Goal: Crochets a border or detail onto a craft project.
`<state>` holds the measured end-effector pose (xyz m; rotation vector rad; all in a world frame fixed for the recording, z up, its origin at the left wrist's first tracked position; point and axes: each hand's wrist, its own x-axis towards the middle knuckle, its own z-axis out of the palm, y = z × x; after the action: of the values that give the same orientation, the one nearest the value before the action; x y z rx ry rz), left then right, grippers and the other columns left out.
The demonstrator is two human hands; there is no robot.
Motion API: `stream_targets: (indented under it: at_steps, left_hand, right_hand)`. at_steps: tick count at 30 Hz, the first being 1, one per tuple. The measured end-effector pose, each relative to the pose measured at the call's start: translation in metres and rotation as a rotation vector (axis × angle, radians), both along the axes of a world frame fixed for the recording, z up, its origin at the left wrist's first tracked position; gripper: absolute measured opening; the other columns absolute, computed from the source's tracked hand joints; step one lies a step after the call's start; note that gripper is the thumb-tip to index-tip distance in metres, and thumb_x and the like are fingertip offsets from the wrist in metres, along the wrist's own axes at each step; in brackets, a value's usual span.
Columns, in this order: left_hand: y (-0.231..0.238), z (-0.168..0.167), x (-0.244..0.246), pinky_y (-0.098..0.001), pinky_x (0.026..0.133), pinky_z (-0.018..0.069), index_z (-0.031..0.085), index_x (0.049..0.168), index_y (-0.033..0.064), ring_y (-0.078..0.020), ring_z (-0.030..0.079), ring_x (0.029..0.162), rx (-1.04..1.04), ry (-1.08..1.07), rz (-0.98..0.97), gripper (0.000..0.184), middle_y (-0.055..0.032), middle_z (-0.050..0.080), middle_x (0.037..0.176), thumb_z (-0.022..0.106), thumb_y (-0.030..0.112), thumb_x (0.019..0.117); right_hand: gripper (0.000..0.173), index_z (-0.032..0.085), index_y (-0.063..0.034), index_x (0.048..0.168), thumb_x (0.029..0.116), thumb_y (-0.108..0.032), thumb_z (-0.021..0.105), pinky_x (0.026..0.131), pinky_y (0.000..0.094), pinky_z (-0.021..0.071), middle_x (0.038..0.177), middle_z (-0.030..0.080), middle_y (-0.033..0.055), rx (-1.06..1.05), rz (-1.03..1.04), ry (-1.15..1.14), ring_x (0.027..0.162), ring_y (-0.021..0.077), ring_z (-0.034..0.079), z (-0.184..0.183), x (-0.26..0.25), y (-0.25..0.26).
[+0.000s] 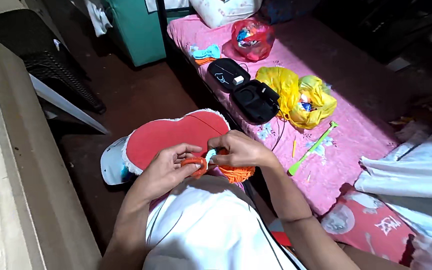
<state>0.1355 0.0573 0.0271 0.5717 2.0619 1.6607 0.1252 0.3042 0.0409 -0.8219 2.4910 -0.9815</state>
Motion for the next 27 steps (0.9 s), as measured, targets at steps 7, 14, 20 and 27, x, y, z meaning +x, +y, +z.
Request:
stream_targets:
  at_steps: [7, 14, 20, 27]
  left_hand:
    - [-0.018, -0.016, -0.036, -0.02, 0.086, 0.0572, 0.062, 0.134, 0.0051, -0.0009, 0.068, 0.097, -0.071, -0.11, -0.334, 0.049, 0.0023, 0.073, 0.112, 0.068, 0.018, 0.0871]
    - [0.0, -0.023, -0.043, -0.0333, 0.066, 0.05, 0.072, 0.094, 0.0063, -0.0098, 0.06, 0.068, -0.446, -0.038, -0.251, 0.024, -0.0015, 0.064, 0.074, 0.071, 0.03, 0.0961]
    - [0.013, -0.046, -0.058, -0.0192, 0.055, 0.0549, 0.071, 0.108, -0.0006, -0.0048, 0.063, 0.06, 0.183, -0.399, 0.104, 0.021, -0.0034, 0.072, 0.083, 0.05, 0.003, 0.1036]
    - [0.03, -0.019, -0.079, -0.0219, 0.072, 0.0598, 0.062, 0.133, 0.0022, -0.0084, 0.07, 0.079, 0.469, -0.386, 0.103, 0.036, -0.0065, 0.073, 0.107, 0.044, 0.001, 0.1025]
  right_hand:
    - [0.006, 0.071, -0.0106, 0.087, 0.0889, -0.016, 0.07, 0.06, 0.0486, 0.0465, 0.064, 0.061, 0.0051, 0.3, 0.082, 0.171, 0.065, 0.025, 0.063, 0.01, -0.016, -0.017]
    - [0.008, 0.072, -0.008, 0.091, 0.0877, -0.016, 0.072, 0.061, 0.0524, 0.0479, 0.069, 0.063, 0.0085, 0.447, 0.142, 0.154, 0.071, 0.03, 0.065, 0.002, -0.033, -0.037]
    - [0.017, 0.071, -0.0098, 0.105, 0.0942, -0.023, 0.069, 0.056, 0.0352, 0.051, 0.066, 0.062, -0.001, -0.11, -0.091, -0.007, 0.057, 0.0111, 0.058, -0.008, -0.012, 0.006]
    - [0.053, 0.06, -0.0046, 0.136, 0.1062, -0.044, 0.044, 0.083, 0.0176, 0.0533, 0.126, 0.069, -0.0005, -0.848, -0.24, -0.758, 0.098, -0.0017, 0.065, -0.089, 0.007, -0.006]
